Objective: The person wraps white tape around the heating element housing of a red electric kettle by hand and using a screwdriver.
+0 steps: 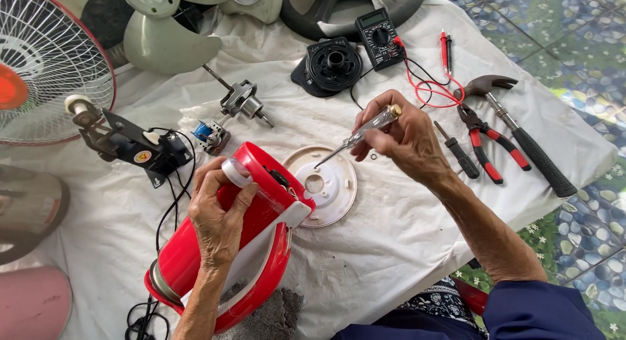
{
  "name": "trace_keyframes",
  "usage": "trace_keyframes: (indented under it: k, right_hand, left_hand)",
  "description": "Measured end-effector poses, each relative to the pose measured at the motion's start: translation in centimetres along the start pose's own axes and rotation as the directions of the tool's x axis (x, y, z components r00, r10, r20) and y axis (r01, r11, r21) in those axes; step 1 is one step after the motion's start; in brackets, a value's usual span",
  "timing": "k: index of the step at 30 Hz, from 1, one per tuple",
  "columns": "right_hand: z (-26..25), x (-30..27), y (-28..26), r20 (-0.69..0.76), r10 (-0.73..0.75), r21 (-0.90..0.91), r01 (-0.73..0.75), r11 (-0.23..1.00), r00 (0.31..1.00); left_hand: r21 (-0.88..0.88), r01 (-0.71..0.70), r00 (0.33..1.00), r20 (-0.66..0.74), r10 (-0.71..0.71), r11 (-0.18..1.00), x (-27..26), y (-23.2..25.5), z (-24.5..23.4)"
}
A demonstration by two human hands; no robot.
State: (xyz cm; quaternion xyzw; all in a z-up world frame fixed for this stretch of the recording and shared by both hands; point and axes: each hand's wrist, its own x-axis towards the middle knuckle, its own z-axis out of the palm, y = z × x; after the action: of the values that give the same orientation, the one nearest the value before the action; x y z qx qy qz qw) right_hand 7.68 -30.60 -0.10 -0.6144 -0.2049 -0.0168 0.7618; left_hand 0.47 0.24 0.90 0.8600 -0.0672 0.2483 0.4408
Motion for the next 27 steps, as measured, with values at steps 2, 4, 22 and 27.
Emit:
trace_keyframes:
  k: [2, 4, 22, 27]
  right_hand:
    - [2.9, -1.0, -0.9, 0.021, -0.092, -0.021, 0.093, 0.995, 0.995]
    - [4.9, -1.7, -1.2, 0.044, -0.183, -0.041, 0.185, 0.982, 0.982]
    - [8.7, -4.5, -2.5, 0.339, -0.567, -0.338, 0.659, 0.672, 0.751]
    - [8.9, -4.3, -2.7, 0.463, -0.612, -0.348, 0.766, 0.54, 0.641]
  left_hand:
    - [0.005, -0.002, 1.0, 0.014, 0.002, 1.0, -0.1, 0.0, -0.1]
    - [0.009, -0.003, 1.0, 0.027, 0.003, 1.0, -0.1, 0.1, -0.1]
    - [0.019, -0.042, 0.999, 0.012, 0.042, 0.999, -0.1, -0.8, 0.1]
    - [0.024, -0.036, 0.999, 0.017, 0.036, 0.999, 0.0, -0.9, 0.0]
